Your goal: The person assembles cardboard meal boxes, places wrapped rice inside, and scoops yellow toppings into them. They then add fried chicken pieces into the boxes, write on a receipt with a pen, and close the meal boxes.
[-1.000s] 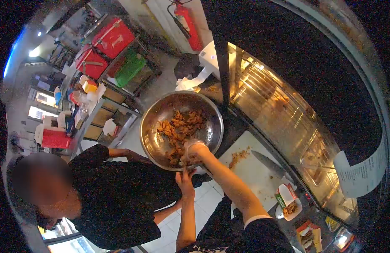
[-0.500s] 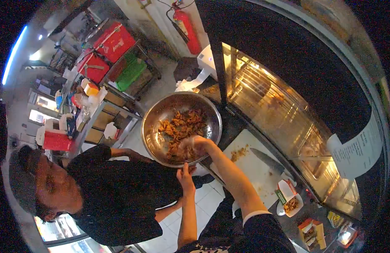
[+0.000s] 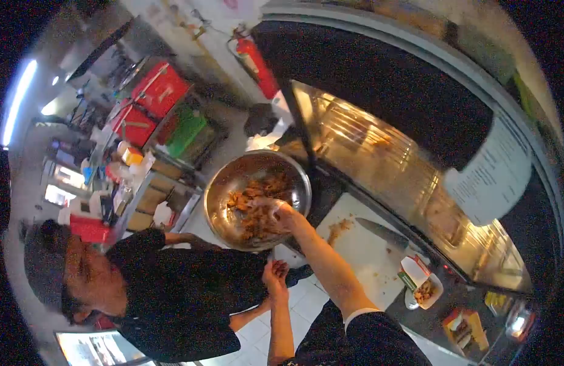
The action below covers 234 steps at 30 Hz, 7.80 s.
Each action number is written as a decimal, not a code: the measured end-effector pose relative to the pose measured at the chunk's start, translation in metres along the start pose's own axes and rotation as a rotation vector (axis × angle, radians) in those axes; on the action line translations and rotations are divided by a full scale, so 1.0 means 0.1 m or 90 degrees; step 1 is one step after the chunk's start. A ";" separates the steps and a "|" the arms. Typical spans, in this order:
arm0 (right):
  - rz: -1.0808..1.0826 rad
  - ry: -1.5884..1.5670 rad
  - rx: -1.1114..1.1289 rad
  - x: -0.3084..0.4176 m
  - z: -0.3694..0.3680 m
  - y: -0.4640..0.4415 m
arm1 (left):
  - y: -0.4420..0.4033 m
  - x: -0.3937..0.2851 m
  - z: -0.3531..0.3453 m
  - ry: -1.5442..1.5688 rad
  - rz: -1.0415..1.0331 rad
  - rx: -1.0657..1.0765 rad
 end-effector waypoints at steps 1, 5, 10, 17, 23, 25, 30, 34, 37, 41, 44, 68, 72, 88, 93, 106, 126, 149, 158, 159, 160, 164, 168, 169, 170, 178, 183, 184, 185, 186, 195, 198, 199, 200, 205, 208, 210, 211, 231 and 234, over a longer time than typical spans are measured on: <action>-0.045 -0.079 0.043 0.13 -0.25 0.22 | -0.02 0.02 0.07 -0.011 -0.010 -0.009; 0.405 -0.183 0.246 0.59 -0.54 1.58 | 0.10 0.13 0.07 -0.061 -0.013 0.057; 0.308 -0.117 -0.193 -0.09 0.48 3.79 | 0.13 0.95 0.12 -0.224 0.133 0.135; 0.415 -0.168 -0.903 -1.04 1.62 6.61 | 1.50 1.74 -0.15 -0.354 0.185 0.269; 0.653 0.370 -1.175 -0.99 2.58 6.53 | 2.27 2.04 -0.16 -0.387 0.159 0.326; 0.473 0.556 -1.236 -0.81 2.29 6.46 | 2.38 2.07 -0.07 -0.389 0.142 0.326; 0.346 0.307 -1.129 -0.64 2.03 6.61 | 2.34 2.12 0.30 -0.372 0.121 0.301; 0.563 0.216 -0.885 -0.35 1.74 7.15 | 2.38 2.03 0.44 -0.357 0.119 0.231; 0.666 0.037 -0.723 -0.20 1.34 7.65 | 2.35 1.96 0.52 -0.346 0.098 0.250; 0.695 -0.151 -0.629 -0.41 1.28 8.06 | 2.36 1.94 0.55 -0.343 0.103 0.210; 0.672 -0.136 -0.665 -0.54 1.29 8.13 | 2.42 1.92 0.52 -0.330 0.105 0.222; 0.457 0.500 -1.037 -0.51 1.40 7.28 | 2.32 1.85 0.56 -0.338 0.080 0.238; 0.438 0.732 -1.214 -0.24 1.18 7.51 | 2.23 1.84 0.57 -0.318 0.081 0.217; 0.382 0.642 -1.213 -0.31 1.33 7.81 | 2.18 1.93 0.43 -0.347 0.098 0.230; 0.340 0.653 -1.215 -0.26 1.27 7.82 | 2.18 1.96 0.42 -0.344 0.102 0.228; 0.417 0.637 -0.588 -0.42 1.22 5.35 | 2.45 1.60 0.48 -0.437 -0.062 0.349; 0.095 1.483 0.070 -0.02 -0.24 -0.38 | 1.89 0.43 0.98 -0.754 -0.116 0.326; 0.055 1.276 -0.198 -0.43 -0.16 -0.39 | 1.80 0.61 1.08 -0.708 -0.140 0.369; -0.005 1.337 -0.137 -0.30 -0.19 -0.31 | 1.83 0.54 1.15 -0.688 -0.143 0.332; 0.173 1.209 -0.101 -0.16 -0.22 -0.26 | 1.88 0.52 1.13 -0.690 -0.132 0.330; 0.334 1.069 -0.074 0.01 -0.22 -0.13 | 1.79 0.63 1.22 -0.681 -0.166 0.350; 0.193 0.206 -0.058 0.53 -0.48 1.67 | 1.53 0.80 1.34 -0.657 -0.251 0.357; 0.339 0.630 -0.330 0.20 -0.26 3.50 | 1.39 0.69 0.81 -0.682 -0.279 0.373; 0.278 0.722 -0.401 0.03 -0.09 3.93 | 1.44 0.75 0.67 -0.693 -0.284 0.398; 0.217 0.808 -0.458 -0.13 0.06 4.37 | 1.53 0.79 0.53 -0.703 -0.287 0.421; 0.227 0.791 -1.049 -0.59 1.27 6.84 | 2.69 1.44 0.06 -0.741 -0.277 0.584; 0.004 0.783 -1.033 -0.38 1.43 7.08 | 3.13 1.84 0.22 -0.801 -0.268 0.631; 0.139 0.795 -1.056 -0.36 1.33 7.30 | 3.17 1.88 0.28 -0.807 -0.269 0.626; 0.198 0.771 -1.075 -0.35 1.21 7.54 | 3.19 1.91 0.34 -0.811 -0.282 0.614; 0.254 0.745 -1.091 -0.37 1.15 7.80 | 3.22 1.93 0.40 -0.817 -0.293 0.600; 0.201 0.725 -1.112 -1.34 1.40 9.14 | 3.32 2.12 0.72 -0.856 -0.314 0.553; 0.040 0.730 -1.039 -1.47 1.46 8.97 | 3.31 2.25 0.72 -0.835 -0.327 0.564; 0.011 0.641 -1.005 -1.46 1.46 8.86 | 3.29 2.30 0.69 -0.818 -0.326 0.571; 0.041 0.725 -0.974 -1.44 1.58 8.72 | 3.26 2.37 0.64 -0.819 -0.331 0.574; 0.307 0.724 -1.067 -1.62 2.61 7.62 | 2.90 3.02 0.07 -0.488 0.094 0.425; 0.183 0.499 -1.042 -1.94 3.37 6.89 | 2.64 3.46 -0.33 -0.511 0.071 0.447; 0.240 0.577 -1.077 -1.97 3.28 6.84 | 2.69 3.61 -0.48 -0.452 0.156 0.409; 0.281 0.623 -1.095 -2.00 3.24 6.86 | 2.52 3.74 -0.46 -0.461 0.108 0.419; 0.546 -0.329 -0.697 -2.24 1.70 7.76 | 5.29 2.77 0.06 -0.863 -0.122 1.195; 0.571 -0.269 -0.788 -1.79 1.58 7.61 | 5.23 2.68 -0.04 -0.830 -0.046 0.960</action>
Point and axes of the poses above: each hand's wrist, its own y-axis away from the middle knuckle, its own z-axis out of the back of the hand, x = y × z, the point moved 5 cm from there along -y, towards the middle knuckle, and after that the axes turned 13 degrees about -x, right-handed, at the moved point
